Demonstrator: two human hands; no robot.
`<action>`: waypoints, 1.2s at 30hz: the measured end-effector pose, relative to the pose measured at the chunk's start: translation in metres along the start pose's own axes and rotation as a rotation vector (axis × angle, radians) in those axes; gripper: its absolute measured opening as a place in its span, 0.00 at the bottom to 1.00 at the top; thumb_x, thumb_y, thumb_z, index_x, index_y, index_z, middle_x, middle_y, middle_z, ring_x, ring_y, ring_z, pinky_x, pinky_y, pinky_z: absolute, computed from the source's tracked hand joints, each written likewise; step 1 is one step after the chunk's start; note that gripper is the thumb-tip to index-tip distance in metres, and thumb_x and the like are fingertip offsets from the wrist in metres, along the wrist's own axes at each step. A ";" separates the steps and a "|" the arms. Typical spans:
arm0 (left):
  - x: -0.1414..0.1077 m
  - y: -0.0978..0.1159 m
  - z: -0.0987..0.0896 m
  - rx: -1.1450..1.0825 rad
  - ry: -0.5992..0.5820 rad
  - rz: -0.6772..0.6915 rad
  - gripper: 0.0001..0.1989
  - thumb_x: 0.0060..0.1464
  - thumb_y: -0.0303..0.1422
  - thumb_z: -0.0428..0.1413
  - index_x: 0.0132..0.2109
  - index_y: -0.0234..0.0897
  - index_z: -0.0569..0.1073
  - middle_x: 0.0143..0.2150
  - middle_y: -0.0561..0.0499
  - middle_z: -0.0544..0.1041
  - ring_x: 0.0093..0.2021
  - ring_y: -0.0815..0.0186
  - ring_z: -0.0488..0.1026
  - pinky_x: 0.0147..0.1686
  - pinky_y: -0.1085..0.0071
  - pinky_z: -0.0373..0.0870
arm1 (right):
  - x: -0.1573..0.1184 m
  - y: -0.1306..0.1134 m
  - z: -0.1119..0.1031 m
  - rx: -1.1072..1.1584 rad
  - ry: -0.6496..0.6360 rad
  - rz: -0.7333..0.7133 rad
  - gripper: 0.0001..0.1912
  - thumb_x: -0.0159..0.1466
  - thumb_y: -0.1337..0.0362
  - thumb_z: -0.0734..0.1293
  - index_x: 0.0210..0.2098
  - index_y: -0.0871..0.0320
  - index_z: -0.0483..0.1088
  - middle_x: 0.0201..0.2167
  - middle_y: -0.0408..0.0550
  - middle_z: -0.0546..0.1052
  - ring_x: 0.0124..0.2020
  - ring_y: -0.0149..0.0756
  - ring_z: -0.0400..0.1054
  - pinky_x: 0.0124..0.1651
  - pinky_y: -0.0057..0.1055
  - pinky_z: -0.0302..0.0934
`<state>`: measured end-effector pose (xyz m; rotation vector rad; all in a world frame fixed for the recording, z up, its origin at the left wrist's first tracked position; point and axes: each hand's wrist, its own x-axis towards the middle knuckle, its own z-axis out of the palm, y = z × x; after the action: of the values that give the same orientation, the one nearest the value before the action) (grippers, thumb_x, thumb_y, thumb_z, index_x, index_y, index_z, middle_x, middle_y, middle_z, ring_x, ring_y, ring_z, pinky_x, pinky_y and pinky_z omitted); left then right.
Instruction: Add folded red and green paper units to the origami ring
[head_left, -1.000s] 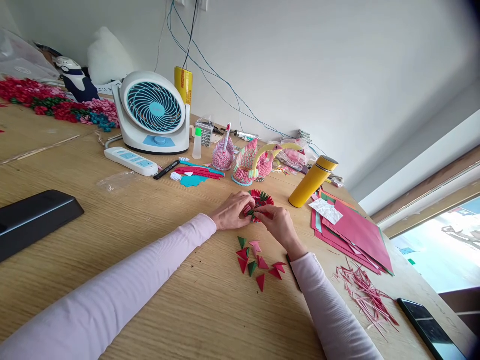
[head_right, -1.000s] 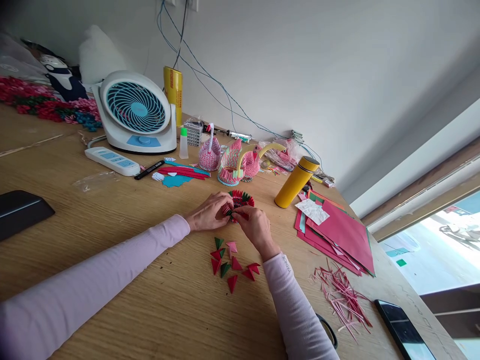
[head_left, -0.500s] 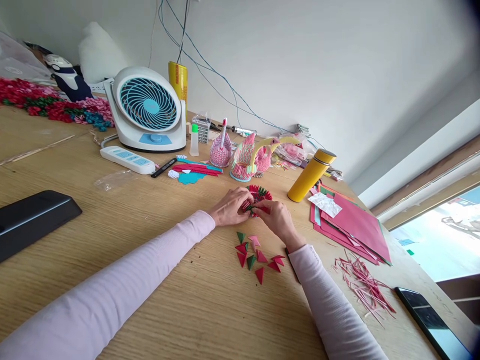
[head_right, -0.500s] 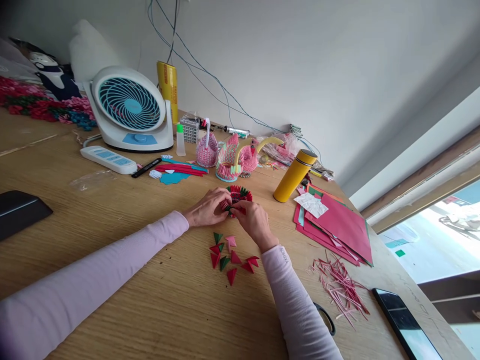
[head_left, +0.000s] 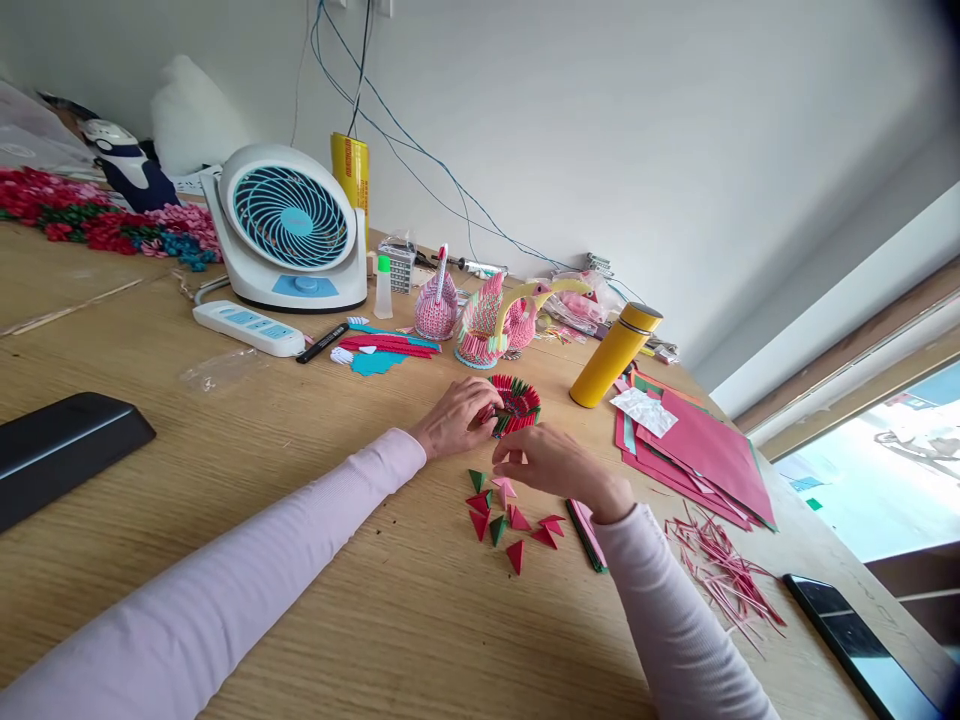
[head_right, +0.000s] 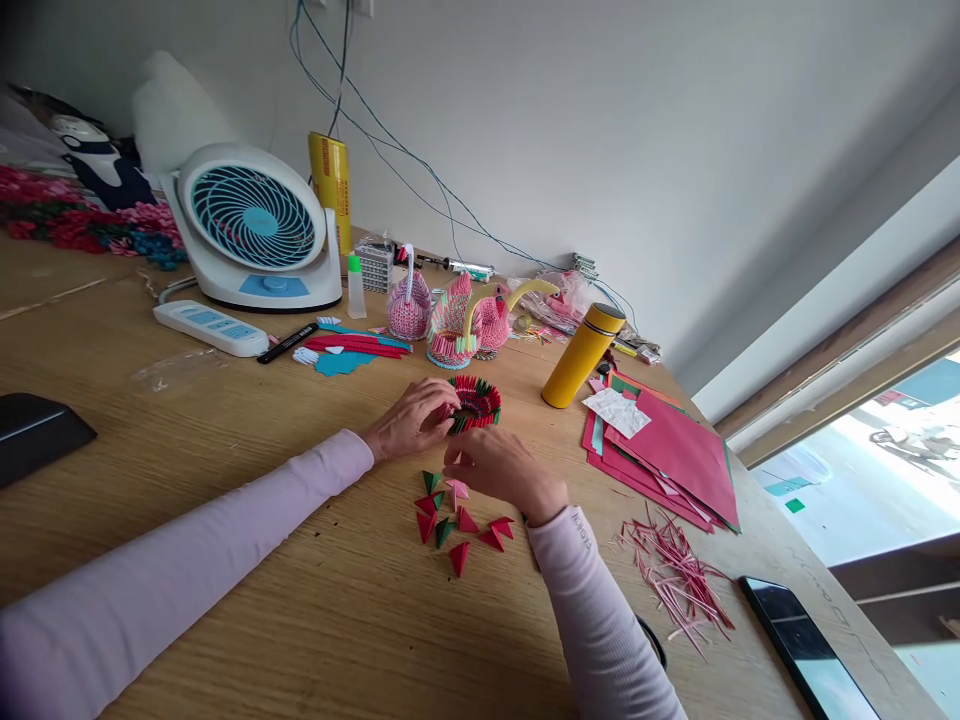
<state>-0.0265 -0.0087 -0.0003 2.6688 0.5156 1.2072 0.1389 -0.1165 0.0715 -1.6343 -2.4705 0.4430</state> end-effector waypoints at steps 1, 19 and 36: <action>0.000 0.000 -0.001 0.003 0.020 0.009 0.09 0.55 0.28 0.52 0.44 0.37 0.70 0.47 0.46 0.76 0.52 0.58 0.68 0.54 0.60 0.64 | 0.002 -0.004 0.005 -0.048 -0.010 0.039 0.06 0.61 0.61 0.69 0.35 0.54 0.79 0.28 0.45 0.80 0.28 0.33 0.70 0.29 0.28 0.52; 0.011 0.028 -0.010 -0.107 0.165 -0.088 0.08 0.63 0.34 0.48 0.45 0.37 0.69 0.41 0.47 0.76 0.42 0.61 0.73 0.48 0.63 0.66 | 0.003 0.017 -0.020 0.400 0.516 0.149 0.13 0.62 0.54 0.66 0.29 0.58 0.73 0.20 0.43 0.75 0.16 0.28 0.62 0.20 0.26 0.52; 0.037 0.058 -0.012 -0.853 0.153 -0.497 0.16 0.53 0.43 0.62 0.38 0.33 0.76 0.33 0.48 0.80 0.34 0.66 0.76 0.35 0.71 0.70 | -0.010 0.019 -0.037 0.468 0.520 0.067 0.10 0.61 0.59 0.67 0.39 0.55 0.64 0.25 0.40 0.77 0.16 0.27 0.63 0.20 0.24 0.57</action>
<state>0.0011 -0.0484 0.0508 1.6285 0.4921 1.1290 0.1702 -0.1126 0.1010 -1.4143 -1.7780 0.4836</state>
